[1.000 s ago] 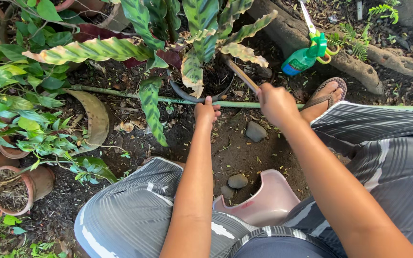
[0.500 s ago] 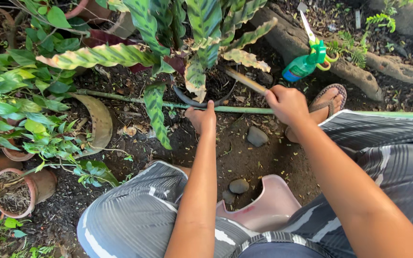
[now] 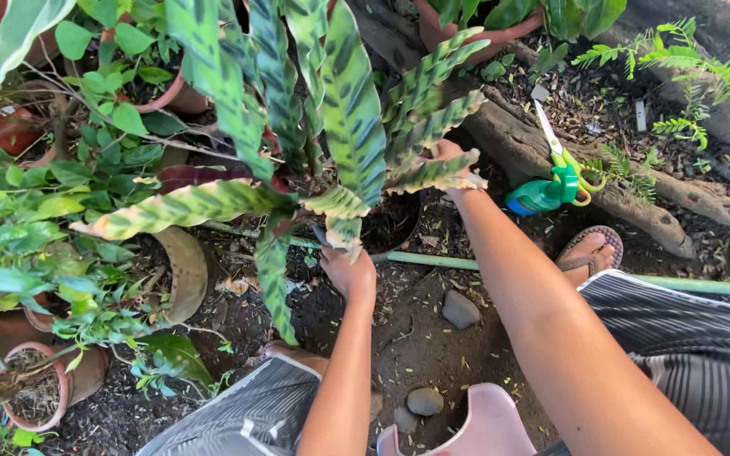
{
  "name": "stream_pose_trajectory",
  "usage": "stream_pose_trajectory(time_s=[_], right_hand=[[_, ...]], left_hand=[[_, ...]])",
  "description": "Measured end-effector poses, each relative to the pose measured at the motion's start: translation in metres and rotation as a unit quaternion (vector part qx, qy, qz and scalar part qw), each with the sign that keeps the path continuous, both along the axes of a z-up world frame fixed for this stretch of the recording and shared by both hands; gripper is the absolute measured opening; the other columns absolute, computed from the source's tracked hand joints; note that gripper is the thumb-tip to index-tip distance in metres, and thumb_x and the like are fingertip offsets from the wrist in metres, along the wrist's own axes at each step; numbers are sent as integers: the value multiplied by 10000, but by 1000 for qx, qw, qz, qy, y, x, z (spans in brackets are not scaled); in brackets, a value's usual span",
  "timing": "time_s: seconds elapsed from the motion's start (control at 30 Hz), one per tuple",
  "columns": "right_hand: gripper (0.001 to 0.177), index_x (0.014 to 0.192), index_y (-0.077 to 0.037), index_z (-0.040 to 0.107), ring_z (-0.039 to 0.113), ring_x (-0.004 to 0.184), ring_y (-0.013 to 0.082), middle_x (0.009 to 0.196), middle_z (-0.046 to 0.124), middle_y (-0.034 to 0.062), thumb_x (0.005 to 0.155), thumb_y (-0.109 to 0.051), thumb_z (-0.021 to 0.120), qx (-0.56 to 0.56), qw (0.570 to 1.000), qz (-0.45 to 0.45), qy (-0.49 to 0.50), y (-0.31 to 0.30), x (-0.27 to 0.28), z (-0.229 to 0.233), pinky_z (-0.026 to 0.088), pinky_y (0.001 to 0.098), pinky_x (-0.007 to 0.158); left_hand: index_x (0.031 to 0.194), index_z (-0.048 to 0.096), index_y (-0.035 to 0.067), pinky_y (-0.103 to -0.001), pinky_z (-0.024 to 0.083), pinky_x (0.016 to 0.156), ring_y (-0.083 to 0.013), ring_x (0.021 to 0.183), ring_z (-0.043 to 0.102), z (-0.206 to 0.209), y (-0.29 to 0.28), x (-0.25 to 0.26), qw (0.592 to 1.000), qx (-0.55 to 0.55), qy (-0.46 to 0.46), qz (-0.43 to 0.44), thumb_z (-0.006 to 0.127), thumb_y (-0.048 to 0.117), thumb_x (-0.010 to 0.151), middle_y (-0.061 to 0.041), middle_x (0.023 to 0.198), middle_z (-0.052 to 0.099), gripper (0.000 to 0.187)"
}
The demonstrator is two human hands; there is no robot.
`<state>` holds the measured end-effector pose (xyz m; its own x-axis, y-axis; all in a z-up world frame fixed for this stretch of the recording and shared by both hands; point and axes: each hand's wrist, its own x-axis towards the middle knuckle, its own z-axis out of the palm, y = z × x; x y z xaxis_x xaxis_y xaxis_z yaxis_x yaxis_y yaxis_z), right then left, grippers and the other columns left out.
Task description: The person sits on a small stool in a garden and uses a small hand hoe to loosen the soil around a potted plant. They then use a pair of scissors to trim a leaf on the plant.
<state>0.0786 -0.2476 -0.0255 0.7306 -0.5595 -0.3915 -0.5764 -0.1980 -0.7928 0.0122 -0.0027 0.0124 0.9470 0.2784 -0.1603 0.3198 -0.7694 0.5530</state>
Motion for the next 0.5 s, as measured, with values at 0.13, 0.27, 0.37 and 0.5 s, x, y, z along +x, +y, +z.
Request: stream_pose_trajectory(time_s=[0.13, 0.27, 0.37, 0.5], right_hand=[[398, 822, 1, 618, 603, 713, 294, 768, 629, 158, 702, -358, 741, 39, 999, -2, -3, 5, 8, -6, 483, 390, 646], [393, 829, 7, 624, 602, 690, 261, 760, 633, 140, 683, -332, 758, 49, 999, -13, -19, 10, 5, 4, 484, 369, 623], [391, 835, 12, 628, 601, 673, 236, 754, 635, 127, 669, -312, 771, 53, 998, -19, -28, 26, -4, 7, 484, 353, 605], [392, 842, 18, 634, 600, 650, 202, 746, 639, 109, 650, -287, 788, 50, 995, -66, -56, 47, -30, 0, 485, 331, 582]], left_hand=[[1168, 464, -46, -449, 451, 845, -417, 964, 531, -10, 18, 8, 996, 29, -66, -44, 637, 142, 740, -264, 1095, 508, 499], [1039, 561, 7, -443, 456, 818, -393, 930, 561, -11, 42, 32, 997, 3, -45, -67, 677, 145, 697, -219, 1076, 545, 387], [987, 607, 38, -399, 484, 899, -339, 958, 608, -40, 69, 60, 981, 44, -61, -181, 632, 127, 751, -165, 993, 649, 253], [1085, 533, 61, -388, 482, 846, -295, 980, 617, -84, 98, 90, 971, -46, -122, -202, 580, 143, 751, -135, 1058, 636, 347]])
